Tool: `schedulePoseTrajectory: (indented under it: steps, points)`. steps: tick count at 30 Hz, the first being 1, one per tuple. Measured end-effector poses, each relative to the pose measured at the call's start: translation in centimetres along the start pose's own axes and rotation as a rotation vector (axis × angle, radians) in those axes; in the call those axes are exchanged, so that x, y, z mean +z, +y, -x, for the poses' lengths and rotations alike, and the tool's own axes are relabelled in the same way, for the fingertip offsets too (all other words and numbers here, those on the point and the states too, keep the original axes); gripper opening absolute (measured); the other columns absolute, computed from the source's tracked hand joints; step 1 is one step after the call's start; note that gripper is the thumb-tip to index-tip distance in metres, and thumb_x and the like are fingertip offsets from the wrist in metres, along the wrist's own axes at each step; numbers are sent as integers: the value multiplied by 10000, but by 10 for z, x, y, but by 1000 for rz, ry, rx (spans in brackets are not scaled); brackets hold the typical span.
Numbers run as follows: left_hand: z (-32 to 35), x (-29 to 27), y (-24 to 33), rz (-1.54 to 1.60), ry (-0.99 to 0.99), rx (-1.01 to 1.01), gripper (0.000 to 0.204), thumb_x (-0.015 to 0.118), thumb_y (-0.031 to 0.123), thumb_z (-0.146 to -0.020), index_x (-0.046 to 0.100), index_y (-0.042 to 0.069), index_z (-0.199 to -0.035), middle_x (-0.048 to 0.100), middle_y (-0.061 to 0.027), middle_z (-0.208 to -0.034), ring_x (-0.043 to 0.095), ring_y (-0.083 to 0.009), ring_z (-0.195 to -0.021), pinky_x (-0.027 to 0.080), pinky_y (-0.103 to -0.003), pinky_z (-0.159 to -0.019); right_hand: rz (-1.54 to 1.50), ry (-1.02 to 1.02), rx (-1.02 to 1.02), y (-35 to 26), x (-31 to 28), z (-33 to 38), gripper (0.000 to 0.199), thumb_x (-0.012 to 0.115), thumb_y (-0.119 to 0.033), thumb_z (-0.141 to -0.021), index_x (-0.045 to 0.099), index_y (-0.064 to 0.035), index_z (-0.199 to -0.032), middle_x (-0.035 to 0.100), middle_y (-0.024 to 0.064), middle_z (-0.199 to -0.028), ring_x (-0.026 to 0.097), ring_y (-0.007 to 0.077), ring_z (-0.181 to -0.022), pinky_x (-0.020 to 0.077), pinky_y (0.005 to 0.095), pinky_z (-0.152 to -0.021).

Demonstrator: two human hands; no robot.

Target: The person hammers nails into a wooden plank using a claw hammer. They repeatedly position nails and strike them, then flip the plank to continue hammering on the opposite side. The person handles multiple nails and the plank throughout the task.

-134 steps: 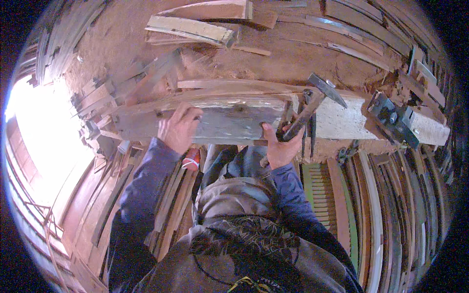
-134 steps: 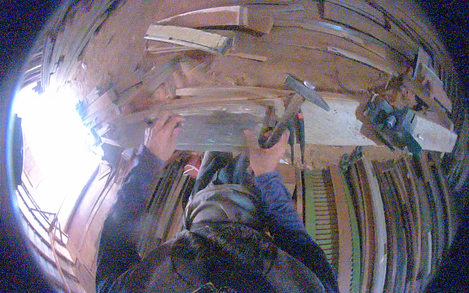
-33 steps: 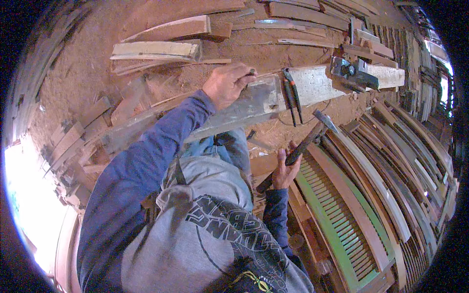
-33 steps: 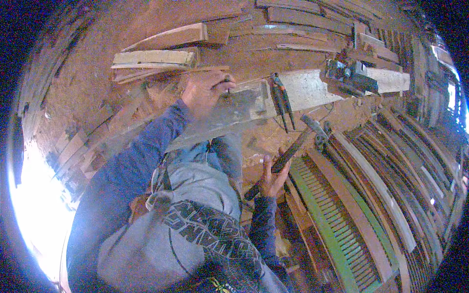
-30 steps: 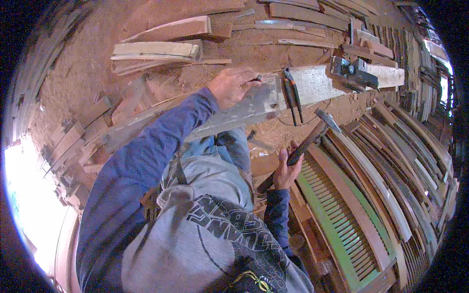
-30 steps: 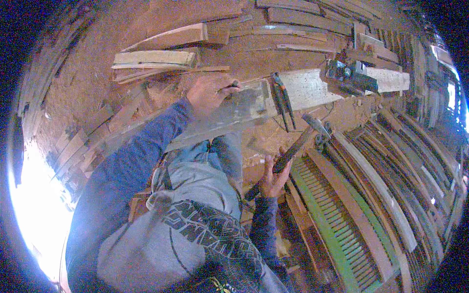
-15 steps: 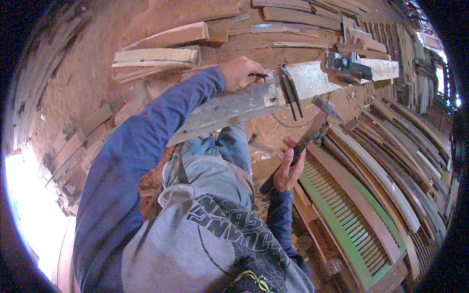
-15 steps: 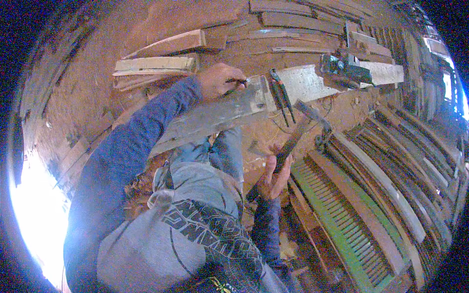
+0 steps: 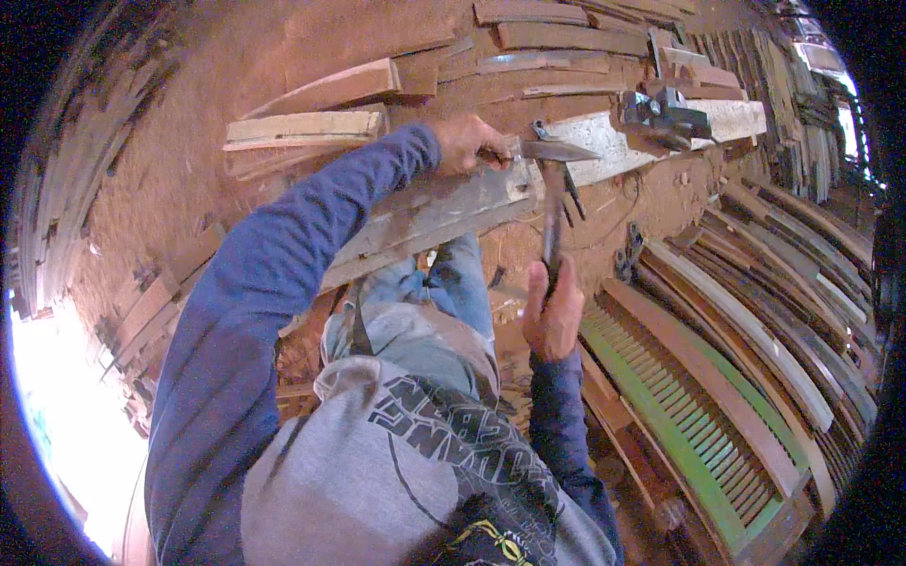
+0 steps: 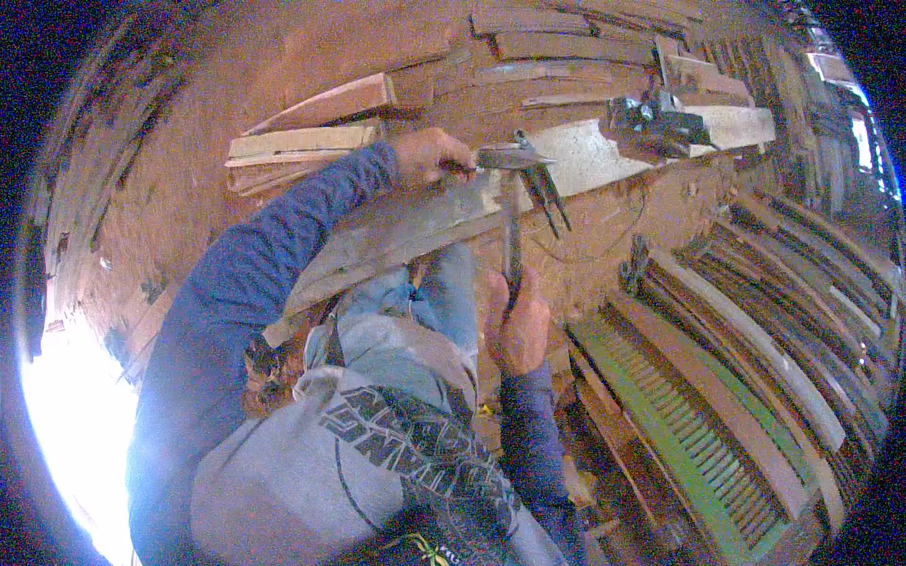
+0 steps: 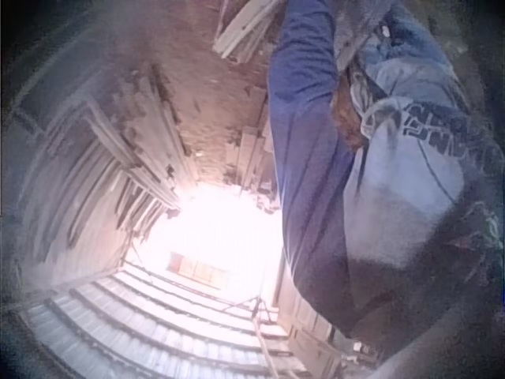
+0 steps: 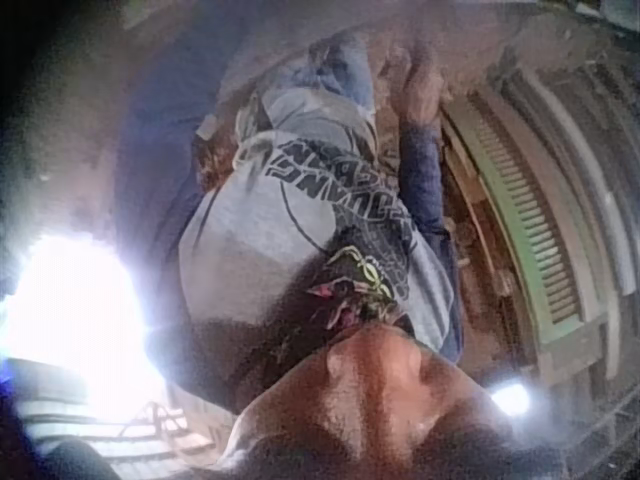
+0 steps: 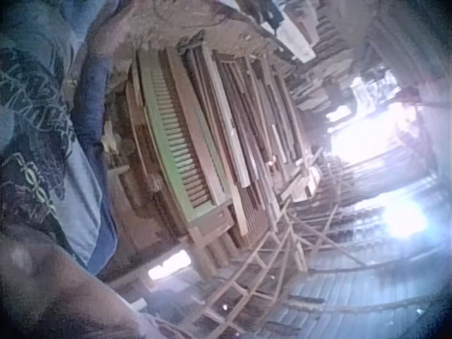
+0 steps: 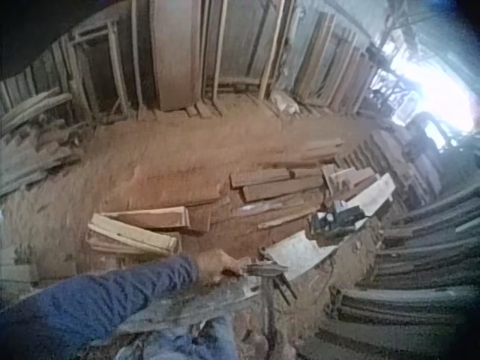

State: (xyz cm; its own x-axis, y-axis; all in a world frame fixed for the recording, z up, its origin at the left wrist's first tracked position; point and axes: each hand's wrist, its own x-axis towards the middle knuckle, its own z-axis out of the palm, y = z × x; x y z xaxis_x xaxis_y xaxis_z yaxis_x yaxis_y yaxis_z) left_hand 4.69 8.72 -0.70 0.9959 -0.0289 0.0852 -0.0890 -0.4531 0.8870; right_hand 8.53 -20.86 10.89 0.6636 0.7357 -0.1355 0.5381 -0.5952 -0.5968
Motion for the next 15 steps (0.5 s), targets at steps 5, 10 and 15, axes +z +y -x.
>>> schedulePoseTrajectory:
  steps: [5, 10, 15]
  points:
    - [1, 2, -1, 7, -8, 47, 249, 610, -67, -734, 670, 20, -960, 701, -138, -929, 678, -302, -911, 520, -392, -815, -621, 288, 240, -17, -1, 7, 387, 534, -370, -973, 505, 7, -1056, 626, 152, -748, 596, 253, -586, 472, 439, -546]
    - [3, 0, 2, 8, -31, -5, 312, 616, -57, -681, 664, 15, -981, 701, -139, -939, 677, -297, -899, 522, -395, -829, 88, -37, -9, -10, -4, -5, 381, 517, -320, -972, 530, 17, -1150, 632, 181, -685, 626, 297, -560, 496, 474, -525]
    - [3, -1, 1, 35, -65, -21, 350, 623, -62, -653, 663, 12, -992, 699, -147, -956, 682, -283, -923, 524, -394, -836, -370, 283, 106, 12, -3, 5, 318, 532, -308, -964, 562, -6, -1058, 602, 130, -728, 591, 267, -628, 472, 430, -523]
